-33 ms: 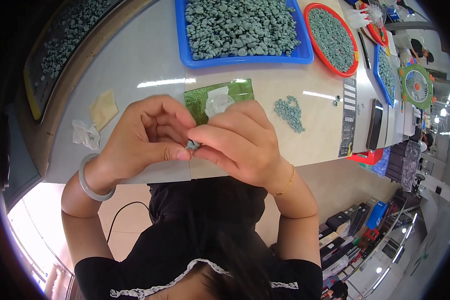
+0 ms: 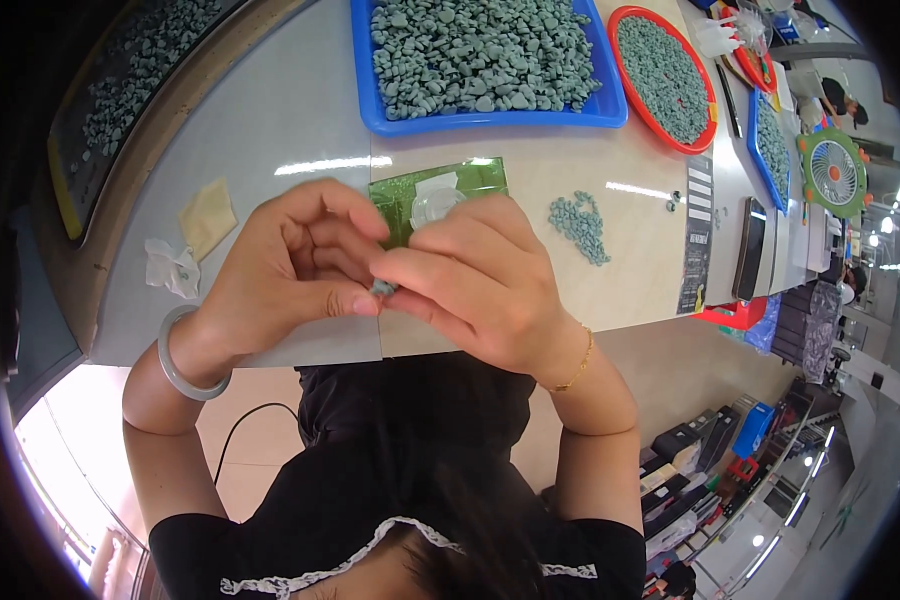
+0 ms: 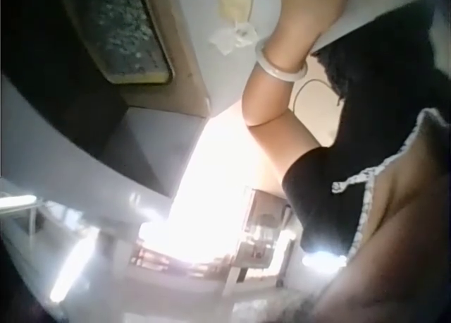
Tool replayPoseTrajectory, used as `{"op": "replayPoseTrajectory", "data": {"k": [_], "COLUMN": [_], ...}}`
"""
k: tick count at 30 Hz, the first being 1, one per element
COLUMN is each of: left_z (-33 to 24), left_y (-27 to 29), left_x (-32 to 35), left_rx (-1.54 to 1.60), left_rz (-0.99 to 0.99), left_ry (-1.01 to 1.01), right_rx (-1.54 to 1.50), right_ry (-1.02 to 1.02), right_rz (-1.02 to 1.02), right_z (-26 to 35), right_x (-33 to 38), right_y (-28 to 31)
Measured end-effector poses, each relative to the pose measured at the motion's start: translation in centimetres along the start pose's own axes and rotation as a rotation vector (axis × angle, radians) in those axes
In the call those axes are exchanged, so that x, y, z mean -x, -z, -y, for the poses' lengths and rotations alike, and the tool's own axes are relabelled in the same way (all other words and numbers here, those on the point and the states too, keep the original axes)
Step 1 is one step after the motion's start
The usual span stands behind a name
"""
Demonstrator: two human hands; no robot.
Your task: The person assembles small components by picking up individual parts and small inserts from the table, fitting them together by hand, and setting the assembled pieces down.
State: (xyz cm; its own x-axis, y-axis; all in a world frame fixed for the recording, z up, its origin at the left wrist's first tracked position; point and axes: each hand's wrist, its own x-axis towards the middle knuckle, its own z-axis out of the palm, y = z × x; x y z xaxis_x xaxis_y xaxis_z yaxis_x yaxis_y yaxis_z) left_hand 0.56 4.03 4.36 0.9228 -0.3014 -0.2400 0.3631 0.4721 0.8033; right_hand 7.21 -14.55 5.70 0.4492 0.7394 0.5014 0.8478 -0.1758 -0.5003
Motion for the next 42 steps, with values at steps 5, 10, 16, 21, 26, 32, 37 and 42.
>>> {"op": "replayPoseTrajectory", "data": {"k": [5, 10, 16, 21, 26, 32, 37, 42], "left_z": [-1.1, -2.2, 0.7, 2.3, 2.4, 1.7, 0.6, 0.6], "left_y": [0.6, 1.5, 0.5, -0.2, -0.6, -0.7, -1.0, -1.4], "left_x": [-0.1, 0.4, 0.1, -0.7, -1.2, -1.0, -0.5, -0.2], "left_rx": [-0.099, -0.921, -1.342, -1.516, -1.503, -1.358, -0.998, -0.638], "left_rz": [-0.123, -0.14, -0.174, -0.199, -0.199, -0.217, -0.167, -0.099], "left_ry": [-0.19, -0.264, -0.396, -0.427, -0.405, -0.505, -0.368, -0.253], "right_rx": [0.22, 0.342, 0.367, 0.442, 0.515, 0.516, 0.541, 0.513], "right_ry": [0.022, -0.224, -0.494, -0.559, -0.62, -0.615, -0.57, -0.577], "right_rz": [-0.031, -0.128, -0.114, 0.109, 0.175, 0.13, 0.108, 0.107], "right_z": [-1.4, -5.7, -5.1, -5.1, -4.8, -4.6, -4.4, -4.1], "right_x": [-3.0, -4.5, -1.3, 2.7, 3.9, 3.8, 3.7, 3.4], "right_y": [1.8, 3.1, 5.3, 6.1, 5.6, 4.5, 3.9, 3.5]}}
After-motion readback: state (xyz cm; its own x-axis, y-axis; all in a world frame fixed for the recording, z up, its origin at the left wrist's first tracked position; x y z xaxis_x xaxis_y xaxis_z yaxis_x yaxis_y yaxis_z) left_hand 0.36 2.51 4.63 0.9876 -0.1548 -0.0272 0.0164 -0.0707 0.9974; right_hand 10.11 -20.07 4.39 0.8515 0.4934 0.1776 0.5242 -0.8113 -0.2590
